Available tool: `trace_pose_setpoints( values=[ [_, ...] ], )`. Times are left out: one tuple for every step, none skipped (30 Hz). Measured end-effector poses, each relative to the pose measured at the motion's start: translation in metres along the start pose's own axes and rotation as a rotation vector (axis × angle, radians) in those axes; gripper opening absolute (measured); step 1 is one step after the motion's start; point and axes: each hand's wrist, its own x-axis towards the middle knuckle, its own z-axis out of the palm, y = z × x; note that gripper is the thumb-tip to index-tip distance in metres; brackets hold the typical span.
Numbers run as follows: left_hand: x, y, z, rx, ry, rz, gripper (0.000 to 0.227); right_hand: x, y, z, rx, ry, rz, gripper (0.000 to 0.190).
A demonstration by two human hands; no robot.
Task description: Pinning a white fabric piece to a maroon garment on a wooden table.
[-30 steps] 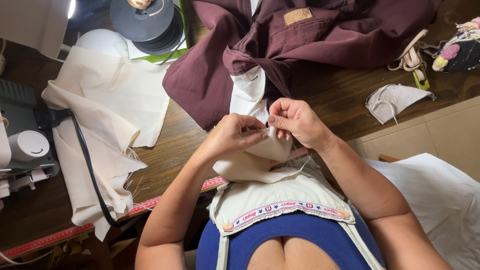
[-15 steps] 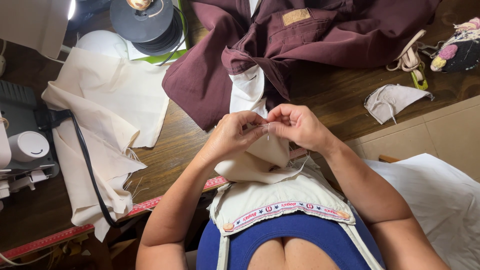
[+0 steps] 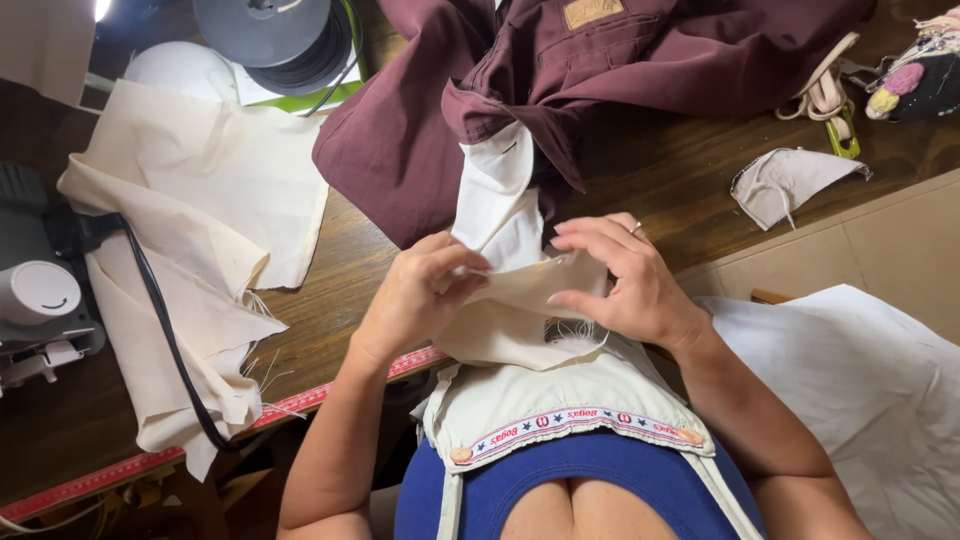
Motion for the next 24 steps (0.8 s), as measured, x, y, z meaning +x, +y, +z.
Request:
trace_pose_setpoints(
  values=[
    [0.001,0.002,0.005,0.018,0.049,0.095,0.014,0.002,-0.004,0.003,-0.083,0.017,-0.058,0.041],
    [0.002,0.005,0.01,0.036,0.098,0.19,0.013,0.004,-0.008,0.005,-0.166,0.033,-0.116,0.048],
    [0.003,0.01,0.01,0.035,0.099,0.189,0.013,0.007,-0.006,0.011,-0.166,0.032,-0.117,0.048],
    [0.004,0.016,0.01,0.008,0.112,0.207,0.014,0.01,-0.003,0.016,-0.13,0.05,-0.127,0.026],
    [0.007,0.023,0.01,-0.016,0.127,0.229,0.015,0.015,0.0,0.021,-0.095,0.068,-0.142,0.012],
    [0.009,0.03,0.002,-0.015,0.131,0.232,0.015,0.017,0.002,0.013,-0.097,0.069,-0.147,0.012],
    [0.011,0.037,-0.007,-0.093,0.064,0.199,0.02,0.02,0.005,0.004,-0.028,0.042,-0.169,0.015],
    [0.014,0.044,-0.015,-0.171,-0.003,0.167,0.032,0.024,0.008,-0.005,0.041,0.014,-0.192,0.021],
    [0.012,0.035,-0.013,-0.169,0.001,0.173,0.032,0.022,0.011,-0.016,0.037,0.015,-0.198,0.021],
    [0.011,0.027,-0.012,-0.181,-0.054,0.114,0.038,0.019,0.014,-0.027,0.061,-0.012,-0.178,0.018],
    [0.011,0.018,-0.009,-0.195,-0.116,0.057,0.044,0.015,0.018,-0.039,0.084,-0.037,-0.152,0.015],
    [0.015,0.02,-0.006,-0.196,-0.118,0.063,0.044,0.013,0.031,-0.043,0.078,-0.033,-0.152,0.015],
    [0.019,0.021,-0.002,-0.213,-0.157,0.036,0.035,0.007,0.043,-0.048,0.151,-0.015,-0.086,0.013],
    [0.023,0.023,0.003,-0.231,-0.197,0.009,0.028,0.002,0.056,-0.053,0.223,0.004,-0.021,0.013],
    [0.031,0.03,0.008,-0.234,-0.203,0.019,0.028,0.0,0.06,-0.053,0.214,0.01,-0.018,0.013],
    [0.039,0.037,0.013,-0.231,-0.171,0.057,0.03,-0.002,0.065,-0.054,0.245,0.061,0.039,0.013],
    [0.048,0.045,0.017,-0.227,-0.138,0.098,0.033,-0.002,0.069,-0.056,0.276,0.114,0.093,0.012],
    [0.057,0.052,0.026,-0.229,-0.143,0.11,0.033,-0.002,0.066,-0.055,0.266,0.123,0.094,0.012],
    [0.065,0.059,0.034,-0.284,-0.117,0.135,0.035,-0.003,0.063,-0.054,0.336,0.242,0.214,0.02],
    [0.074,0.067,0.042,-0.338,-0.092,0.161,0.037,-0.003,0.06,-0.053,0.407,0.362,0.333,0.028],
    [0.08,0.074,0.048,-0.34,-0.101,0.173,0.037,-0.008,0.048,-0.054,0.399,0.375,0.333,0.028],
    [0.086,0.081,0.054,-0.347,-0.084,0.169,0.038,-0.013,0.037,-0.055,0.311,0.525,0.376,0.023],
    [0.092,0.088,0.06,-0.355,-0.068,0.165,0.039,-0.018,0.025,-0.056,0.221,0.675,0.418,0.022],
    [0.095,0.09,0.063,-0.357,-0.078,0.176,0.039,-0.027,0.016,-0.05,0.213,0.688,0.419,0.022]
  ],
)
